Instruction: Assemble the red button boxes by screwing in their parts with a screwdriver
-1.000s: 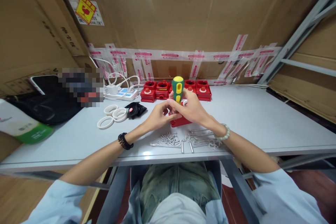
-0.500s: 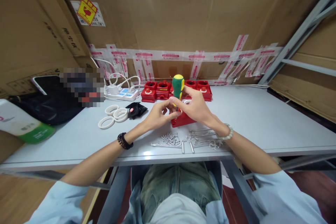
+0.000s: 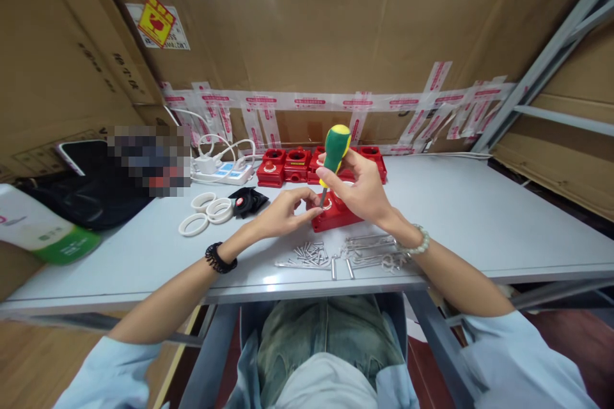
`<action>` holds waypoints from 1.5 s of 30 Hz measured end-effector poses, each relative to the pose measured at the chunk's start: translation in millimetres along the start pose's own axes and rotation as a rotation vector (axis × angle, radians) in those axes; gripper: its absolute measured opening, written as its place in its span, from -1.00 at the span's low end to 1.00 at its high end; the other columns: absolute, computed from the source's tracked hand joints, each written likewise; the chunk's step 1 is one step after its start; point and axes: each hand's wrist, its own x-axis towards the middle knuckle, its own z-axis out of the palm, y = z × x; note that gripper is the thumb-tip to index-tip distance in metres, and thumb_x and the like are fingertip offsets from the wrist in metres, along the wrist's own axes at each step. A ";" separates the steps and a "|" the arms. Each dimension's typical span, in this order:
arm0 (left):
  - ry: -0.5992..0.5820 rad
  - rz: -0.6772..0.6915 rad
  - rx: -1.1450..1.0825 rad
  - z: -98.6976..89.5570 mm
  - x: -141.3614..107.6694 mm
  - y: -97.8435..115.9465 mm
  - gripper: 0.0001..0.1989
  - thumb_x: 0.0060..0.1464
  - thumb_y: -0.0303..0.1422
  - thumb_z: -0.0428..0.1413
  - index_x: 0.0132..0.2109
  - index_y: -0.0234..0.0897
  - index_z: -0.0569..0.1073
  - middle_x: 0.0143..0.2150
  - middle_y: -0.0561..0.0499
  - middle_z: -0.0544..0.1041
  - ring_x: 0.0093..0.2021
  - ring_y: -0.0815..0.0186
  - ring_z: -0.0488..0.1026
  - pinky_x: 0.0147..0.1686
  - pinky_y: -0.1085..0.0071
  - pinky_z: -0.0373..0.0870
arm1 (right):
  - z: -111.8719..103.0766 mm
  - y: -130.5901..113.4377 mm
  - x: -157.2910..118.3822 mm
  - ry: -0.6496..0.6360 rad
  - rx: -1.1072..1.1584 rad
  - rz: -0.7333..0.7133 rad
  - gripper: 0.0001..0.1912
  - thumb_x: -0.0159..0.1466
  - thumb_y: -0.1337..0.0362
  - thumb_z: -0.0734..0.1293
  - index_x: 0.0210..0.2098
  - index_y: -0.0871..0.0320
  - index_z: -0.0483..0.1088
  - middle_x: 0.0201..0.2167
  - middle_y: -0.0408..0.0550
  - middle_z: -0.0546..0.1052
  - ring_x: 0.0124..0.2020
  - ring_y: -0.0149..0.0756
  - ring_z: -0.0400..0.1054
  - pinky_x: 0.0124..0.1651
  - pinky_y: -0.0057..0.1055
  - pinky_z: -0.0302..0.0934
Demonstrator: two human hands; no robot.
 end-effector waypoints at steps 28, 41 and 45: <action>-0.044 -0.156 0.063 11.2 -4.0 -28.5 -0.27 0.03 -0.07 0.25 0.24 -0.31 0.23 0.28 -0.36 0.33 0.22 -0.05 0.36 0.14 0.00 0.33 | 4.2 29.4 24.8 0.086 -0.215 -0.027 -0.35 0.13 0.09 0.46 0.10 0.02 0.12 -0.39 -0.21 0.37 -0.48 -0.32 0.36 -0.34 -0.21 0.38; -0.102 -0.177 0.077 14.3 1.3 -24.1 -0.45 0.04 -0.03 0.21 0.02 -0.36 0.40 -0.08 -0.20 0.55 -0.18 0.13 0.51 -0.22 0.25 0.40 | 8.5 24.5 27.8 0.071 -0.367 -0.029 -0.41 0.13 0.15 0.45 0.06 0.02 0.14 -0.37 -0.21 0.39 -0.50 -0.34 0.29 -0.36 -0.28 0.26; -0.095 -0.166 0.072 13.7 0.9 -23.8 -0.52 0.04 -0.03 0.21 -0.06 -0.33 0.42 -0.16 -0.15 0.55 -0.23 0.15 0.49 -0.31 0.30 0.38 | 12.5 15.5 34.5 -0.003 -0.558 0.009 -0.40 0.17 0.14 0.43 0.10 0.17 0.16 -0.44 -0.16 0.41 -0.50 -0.30 0.30 -0.37 -0.32 0.18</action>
